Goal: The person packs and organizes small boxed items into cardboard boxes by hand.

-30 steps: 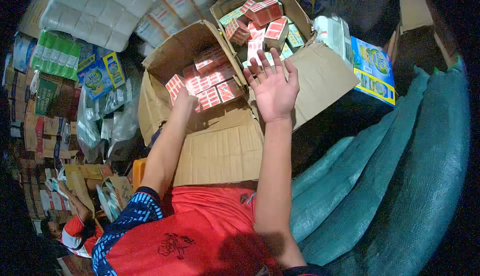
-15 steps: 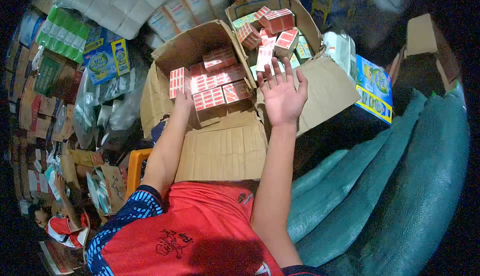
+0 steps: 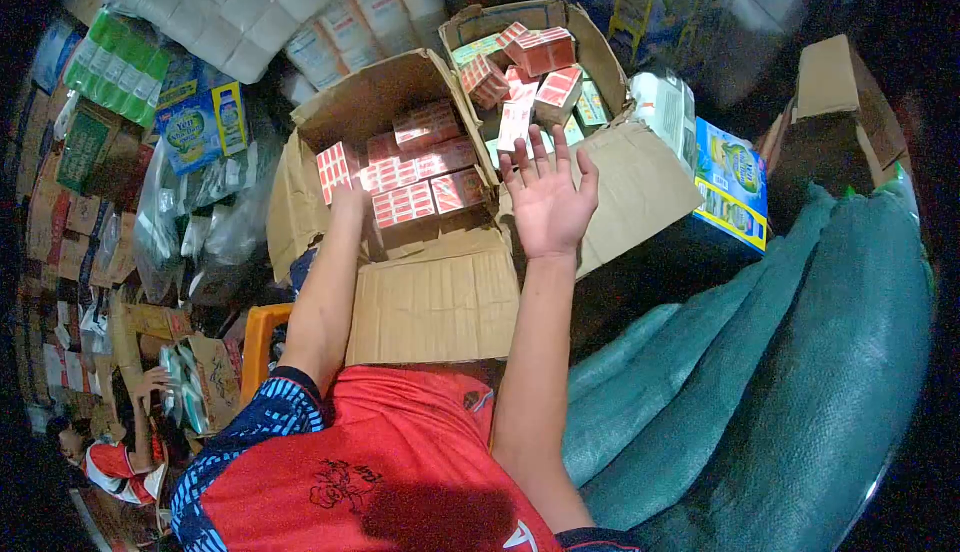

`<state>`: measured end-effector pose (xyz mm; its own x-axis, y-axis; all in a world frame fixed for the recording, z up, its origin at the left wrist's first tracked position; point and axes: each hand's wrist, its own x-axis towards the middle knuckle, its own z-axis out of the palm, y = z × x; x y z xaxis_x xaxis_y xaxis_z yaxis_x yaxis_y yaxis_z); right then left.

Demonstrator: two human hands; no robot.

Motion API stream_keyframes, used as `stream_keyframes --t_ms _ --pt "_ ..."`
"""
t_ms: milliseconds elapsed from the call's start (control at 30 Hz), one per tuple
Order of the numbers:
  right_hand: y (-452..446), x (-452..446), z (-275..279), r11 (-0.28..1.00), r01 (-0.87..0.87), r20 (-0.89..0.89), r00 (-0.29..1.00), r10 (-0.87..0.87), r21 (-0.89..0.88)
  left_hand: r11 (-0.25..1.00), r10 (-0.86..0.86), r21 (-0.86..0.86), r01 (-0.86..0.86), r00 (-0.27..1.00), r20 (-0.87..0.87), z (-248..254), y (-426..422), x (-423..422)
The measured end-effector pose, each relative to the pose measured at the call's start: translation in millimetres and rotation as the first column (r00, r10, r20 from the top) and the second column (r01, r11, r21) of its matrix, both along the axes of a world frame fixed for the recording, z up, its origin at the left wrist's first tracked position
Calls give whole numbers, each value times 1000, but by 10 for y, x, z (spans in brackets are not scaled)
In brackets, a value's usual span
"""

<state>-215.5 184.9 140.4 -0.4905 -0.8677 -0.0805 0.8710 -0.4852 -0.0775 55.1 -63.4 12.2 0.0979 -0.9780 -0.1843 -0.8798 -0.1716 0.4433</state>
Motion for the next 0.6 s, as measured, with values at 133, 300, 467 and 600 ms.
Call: stream_keyframes --t_ms 133,300,467,600 --pt "-2 22 -7 1000 7 0 1000 -7 19 997 78 -21 -78 997 23 54 -9 26" --pt "0 -5 -52 1000 7 6 1000 -7 -2 999 -28 -25 29 998 53 38 -62 71" --pt "0 -3 -51 1000 14 8 1000 -14 0 969 237 22 -248 891 -388 -181 -367 -2" --pt "3 0 -37 1000 19 12 1000 -19 1 675 476 613 -409 -394 -787 -345 -449 -21"
